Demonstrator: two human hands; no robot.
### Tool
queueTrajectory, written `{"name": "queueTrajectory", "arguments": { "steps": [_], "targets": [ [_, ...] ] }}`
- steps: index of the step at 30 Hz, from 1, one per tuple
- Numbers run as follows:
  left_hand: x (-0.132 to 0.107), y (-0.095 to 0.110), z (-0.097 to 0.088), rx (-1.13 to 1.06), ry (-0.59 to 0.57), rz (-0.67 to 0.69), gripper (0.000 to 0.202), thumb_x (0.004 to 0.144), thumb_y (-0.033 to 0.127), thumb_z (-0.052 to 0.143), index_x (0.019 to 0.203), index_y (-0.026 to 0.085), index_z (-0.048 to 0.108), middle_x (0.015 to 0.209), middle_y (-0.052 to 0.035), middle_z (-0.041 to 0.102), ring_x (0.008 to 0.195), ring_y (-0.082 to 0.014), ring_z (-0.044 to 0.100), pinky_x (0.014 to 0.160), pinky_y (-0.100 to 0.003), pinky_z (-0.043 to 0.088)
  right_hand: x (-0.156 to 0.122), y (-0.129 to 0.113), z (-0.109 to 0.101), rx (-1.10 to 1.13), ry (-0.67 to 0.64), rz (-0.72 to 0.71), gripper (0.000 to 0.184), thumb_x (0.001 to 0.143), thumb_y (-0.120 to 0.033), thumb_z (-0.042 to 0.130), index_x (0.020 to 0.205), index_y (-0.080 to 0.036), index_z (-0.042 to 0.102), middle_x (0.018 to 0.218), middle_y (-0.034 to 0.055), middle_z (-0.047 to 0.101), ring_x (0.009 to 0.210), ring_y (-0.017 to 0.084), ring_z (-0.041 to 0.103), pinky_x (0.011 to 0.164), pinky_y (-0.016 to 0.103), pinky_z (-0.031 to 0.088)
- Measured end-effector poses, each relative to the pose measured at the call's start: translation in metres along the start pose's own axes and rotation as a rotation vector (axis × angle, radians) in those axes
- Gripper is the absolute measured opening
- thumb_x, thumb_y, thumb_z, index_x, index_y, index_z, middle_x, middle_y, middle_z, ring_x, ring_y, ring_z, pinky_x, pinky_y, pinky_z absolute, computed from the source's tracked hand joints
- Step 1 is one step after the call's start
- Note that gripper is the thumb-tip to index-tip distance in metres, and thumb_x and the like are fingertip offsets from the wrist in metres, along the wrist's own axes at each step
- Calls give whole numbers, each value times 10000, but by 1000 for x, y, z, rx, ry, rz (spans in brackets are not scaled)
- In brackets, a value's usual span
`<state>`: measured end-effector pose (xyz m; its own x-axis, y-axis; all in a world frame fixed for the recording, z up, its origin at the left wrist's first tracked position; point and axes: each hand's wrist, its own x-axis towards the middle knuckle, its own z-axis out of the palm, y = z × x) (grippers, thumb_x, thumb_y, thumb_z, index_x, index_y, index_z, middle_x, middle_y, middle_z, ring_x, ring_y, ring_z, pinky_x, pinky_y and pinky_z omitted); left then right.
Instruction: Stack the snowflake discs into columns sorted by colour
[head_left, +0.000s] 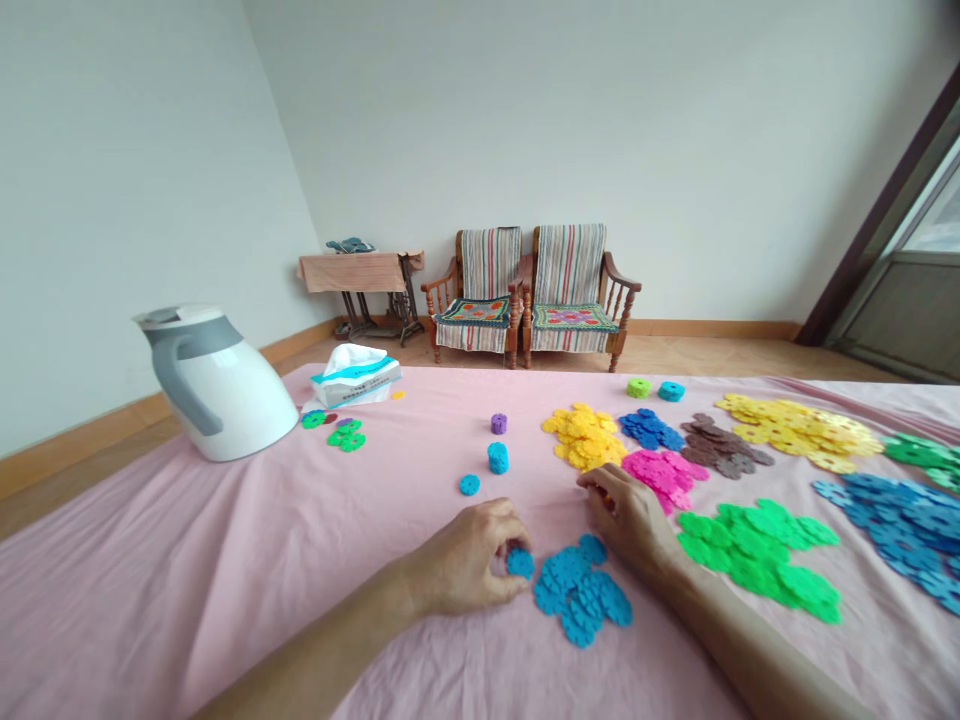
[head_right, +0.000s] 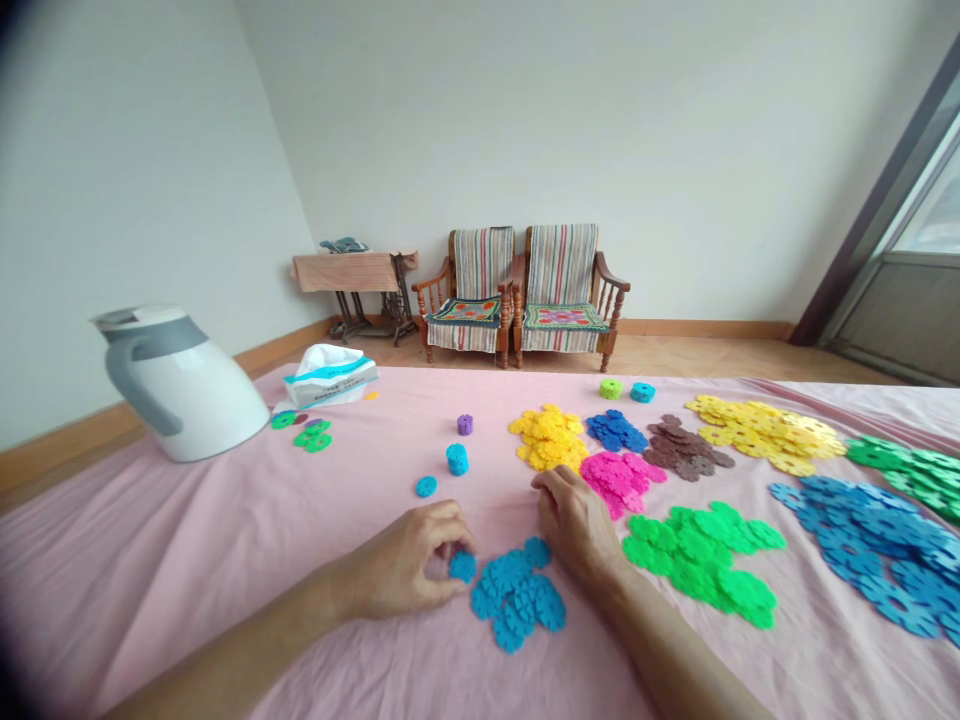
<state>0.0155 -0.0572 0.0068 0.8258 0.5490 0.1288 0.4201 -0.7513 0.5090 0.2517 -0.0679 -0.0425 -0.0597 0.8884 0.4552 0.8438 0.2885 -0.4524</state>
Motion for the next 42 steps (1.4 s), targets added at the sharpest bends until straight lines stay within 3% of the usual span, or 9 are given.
{"name": "queueTrajectory", "arguments": {
  "steps": [5, 12, 16, 27, 30, 33, 36, 39, 42],
  "targets": [
    [-1, -5, -4, -4, 80, 1, 229, 600, 75, 606, 809, 167, 620, 795, -15, 564, 692, -138, 528, 646, -221, 436, 0, 1, 0, 11, -1, -4, 262, 788, -160, 378, 876, -185, 624, 843, 48, 623, 721, 154, 584, 630, 253, 440],
    [-2, -53, -27, 33, 417, -179, 282, 658, 101, 584, 929, 175, 596, 849, -14, 582, 722, -130, 546, 654, -220, 441, 0, 0, -1, 15, -6, 0, 262, 783, -180, 377, 865, -192, 627, 813, 46, 620, 723, 160, 584, 617, 254, 439],
    [-1, -67, -26, 57, 421, -196, 233, 652, 110, 589, 877, 172, 586, 838, -12, 576, 729, -135, 545, 671, -226, 443, 0, 1, 0, 5, -10, -2, 259, 791, -182, 372, 864, -192, 621, 817, 46, 619, 730, 159, 589, 604, 244, 437],
    [3, -74, -21, 82, 369, -208, 180, 640, 85, 577, 795, 173, 610, 792, -10, 558, 688, -138, 532, 643, -232, 441, 0, 1, 0, 16, 2, 0, 244, 780, -174, 389, 845, -194, 624, 807, 41, 626, 707, 154, 574, 595, 247, 425],
    [2, -68, -24, 80, 378, -205, 204, 658, 97, 586, 844, 179, 610, 853, -23, 567, 762, -157, 544, 702, -251, 446, 0, 1, 0, 16, -5, 2, 245, 779, -178, 386, 850, -194, 620, 810, 44, 624, 720, 161, 579, 606, 254, 431],
    [0, -50, -25, 49, 371, -165, 170, 714, 129, 590, 871, 189, 613, 921, -29, 571, 840, -161, 543, 740, -249, 438, 0, 1, 0, 9, -16, 1, 248, 785, -175, 380, 867, -197, 614, 825, 43, 624, 738, 162, 587, 629, 255, 439],
    [-2, -23, -18, -77, 239, -58, 90, 743, 197, 635, 830, 179, 619, 824, -12, 576, 740, -138, 539, 679, -233, 437, 0, -1, -2, 0, -17, 8, 247, 788, -169, 379, 865, -190, 613, 833, 45, 626, 746, 161, 590, 643, 253, 440],
    [-1, 0, -4, -167, 104, 21, 272, 709, 295, 710, 933, 169, 621, 862, -28, 588, 771, -152, 547, 705, -242, 445, 0, -2, -2, -6, -21, 12, 246, 784, -162, 381, 862, -186, 612, 830, 45, 625, 745, 161, 587, 643, 254, 437],
    [1, 12, 10, -149, 67, 59, 401, 729, 329, 702, 1091, 195, 595, 968, -53, 591, 884, -188, 542, 792, -276, 437, 1, -2, -2, -3, -32, 17, 240, 789, -163, 382, 867, -185, 608, 832, 43, 621, 740, 161, 583, 643, 257, 435]
  ]
}}
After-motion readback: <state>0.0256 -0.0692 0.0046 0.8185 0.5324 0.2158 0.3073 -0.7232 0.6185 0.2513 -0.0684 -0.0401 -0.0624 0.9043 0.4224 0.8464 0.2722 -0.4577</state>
